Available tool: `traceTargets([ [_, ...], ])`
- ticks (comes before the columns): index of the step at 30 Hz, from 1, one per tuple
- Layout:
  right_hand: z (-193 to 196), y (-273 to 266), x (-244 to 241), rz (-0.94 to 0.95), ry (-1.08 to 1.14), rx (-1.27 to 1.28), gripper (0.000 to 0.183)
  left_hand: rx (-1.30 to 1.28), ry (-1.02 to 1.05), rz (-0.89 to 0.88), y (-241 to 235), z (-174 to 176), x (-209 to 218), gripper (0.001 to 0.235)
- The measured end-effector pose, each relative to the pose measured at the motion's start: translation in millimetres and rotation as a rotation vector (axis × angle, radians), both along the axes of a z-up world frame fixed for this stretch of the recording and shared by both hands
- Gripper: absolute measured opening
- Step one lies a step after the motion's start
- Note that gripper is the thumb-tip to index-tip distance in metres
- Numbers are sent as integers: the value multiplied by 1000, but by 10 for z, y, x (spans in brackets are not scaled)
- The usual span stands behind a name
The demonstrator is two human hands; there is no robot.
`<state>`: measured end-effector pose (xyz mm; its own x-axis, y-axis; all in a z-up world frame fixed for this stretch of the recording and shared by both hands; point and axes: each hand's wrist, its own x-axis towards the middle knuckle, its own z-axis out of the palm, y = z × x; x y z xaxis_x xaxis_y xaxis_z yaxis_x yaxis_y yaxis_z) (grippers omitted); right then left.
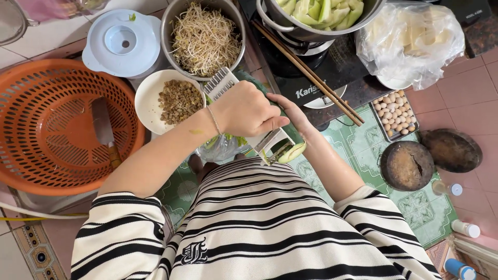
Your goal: The person grates a whole green gourd with a handheld grater over a bowl, letting the shreds fall while peels collect on the counter. They then cut off the end of the gourd with a knife and rinse the gourd under the kitchen tap.
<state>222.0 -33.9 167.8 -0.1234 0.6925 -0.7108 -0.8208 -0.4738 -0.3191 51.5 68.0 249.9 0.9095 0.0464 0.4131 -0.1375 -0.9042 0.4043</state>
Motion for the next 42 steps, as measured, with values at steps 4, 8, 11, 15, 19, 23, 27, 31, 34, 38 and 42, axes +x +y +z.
traceTargets([
  [4,14,9,-34,14,-33,16,26,-8,-43,0,-19,-16,-33,52],
  [8,-96,10,-30,15,-93,9,28,-24,-43,-1,3,-74,-36,51],
  [11,-97,9,-62,13,-80,46,34,43,-70,-17,32,-254,23,50],
  [15,-280,13,1,0,-89,131,43,25,-132,-140,99,-460,110,47],
  [19,-127,-64,-71,-30,-195,66,41,180,-127,-195,366,-595,274,30],
  [23,-10,-274,-87,65,-181,36,48,186,47,-4,796,-745,245,51],
  [27,104,-279,-84,162,-193,201,61,176,-68,-61,1038,-935,297,52],
  [31,41,-417,36,236,-256,290,95,193,122,-27,1367,-1102,369,56],
  [34,-11,-481,100,241,-282,288,100,302,199,103,1721,-1101,214,63],
  [38,-40,-549,120,208,-237,262,101,340,232,188,1988,-1438,289,67],
  [42,-16,-747,290,171,-109,419,100,531,495,406,2148,-1636,102,65],
])
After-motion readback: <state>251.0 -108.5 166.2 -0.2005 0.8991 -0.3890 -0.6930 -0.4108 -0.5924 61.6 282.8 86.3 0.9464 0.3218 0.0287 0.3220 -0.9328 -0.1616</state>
